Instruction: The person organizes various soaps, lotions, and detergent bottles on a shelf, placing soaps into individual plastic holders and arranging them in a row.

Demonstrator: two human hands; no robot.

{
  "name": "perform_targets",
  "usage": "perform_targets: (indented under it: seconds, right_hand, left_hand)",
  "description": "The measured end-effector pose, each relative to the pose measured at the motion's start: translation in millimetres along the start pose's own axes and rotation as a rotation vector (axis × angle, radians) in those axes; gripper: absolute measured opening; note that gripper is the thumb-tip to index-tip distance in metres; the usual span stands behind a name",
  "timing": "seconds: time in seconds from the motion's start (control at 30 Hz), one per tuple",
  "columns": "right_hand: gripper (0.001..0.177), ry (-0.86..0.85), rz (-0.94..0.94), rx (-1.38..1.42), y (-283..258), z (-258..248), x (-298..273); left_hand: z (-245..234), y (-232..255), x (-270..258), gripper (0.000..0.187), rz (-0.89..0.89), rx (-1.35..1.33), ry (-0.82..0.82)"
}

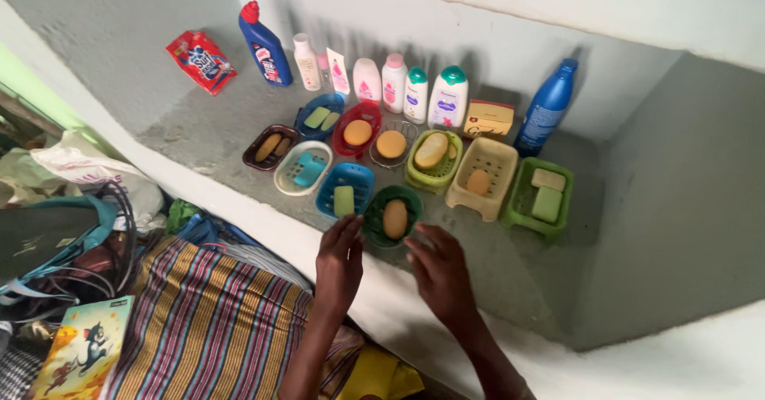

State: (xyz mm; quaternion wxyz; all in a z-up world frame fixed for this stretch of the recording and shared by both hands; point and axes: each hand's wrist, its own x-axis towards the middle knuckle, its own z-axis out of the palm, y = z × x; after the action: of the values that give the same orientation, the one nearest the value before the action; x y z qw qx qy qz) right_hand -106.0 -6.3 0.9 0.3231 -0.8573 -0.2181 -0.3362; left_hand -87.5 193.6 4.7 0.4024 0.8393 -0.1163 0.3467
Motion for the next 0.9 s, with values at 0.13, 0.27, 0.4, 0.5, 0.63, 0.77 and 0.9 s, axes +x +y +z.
perform_targets:
  seconds: [0.13, 0.27, 0.4, 0.5, 0.63, 0.77, 0.9]
  right_hand:
    - [0.033, -0.091, -0.076, 0.019, -16.2, 21.0, 12.8]
    - [0.033, -0.053, -0.126, -0.059, -18.0, 36.9, 14.4]
    - [0.032, -0.031, -0.115, -0.086, -13.7, 34.8, 10.4]
    - [0.032, -0.025, -0.126, -0.115, -11.4, 20.6, 4.6]
    - [0.034, -0.027, -0.085, -0.177, -7.0, -8.4, -14.7]
    - [0.025, -0.066, 0.047, -0.204, 4.0, -44.1, -38.0]
    - [0.025, -0.106, 0.11, -0.245, 15.9, -64.3, -52.6]
  left_hand:
    - [4.8, -10.2, -10.9, 0.035, -0.046, -0.053, -0.023]
    - [8.3, -9.5, -18.6, 0.033, -0.037, -0.102, -0.032]
    - [6.3, 0.1, -22.8, 0.034, -0.091, -0.111, -0.067]
    - [5.1, 15.4, -24.8, 0.036, -0.157, -0.151, -0.111]
    - [15.8, 35.9, -29.6, 0.041, -0.022, -0.208, -0.122]
    - [35.7, 53.2, -39.3, 0.042, 0.222, -0.147, -0.217]
    - [57.4, 61.5, -48.7, 0.036, 0.262, -0.209, -0.316]
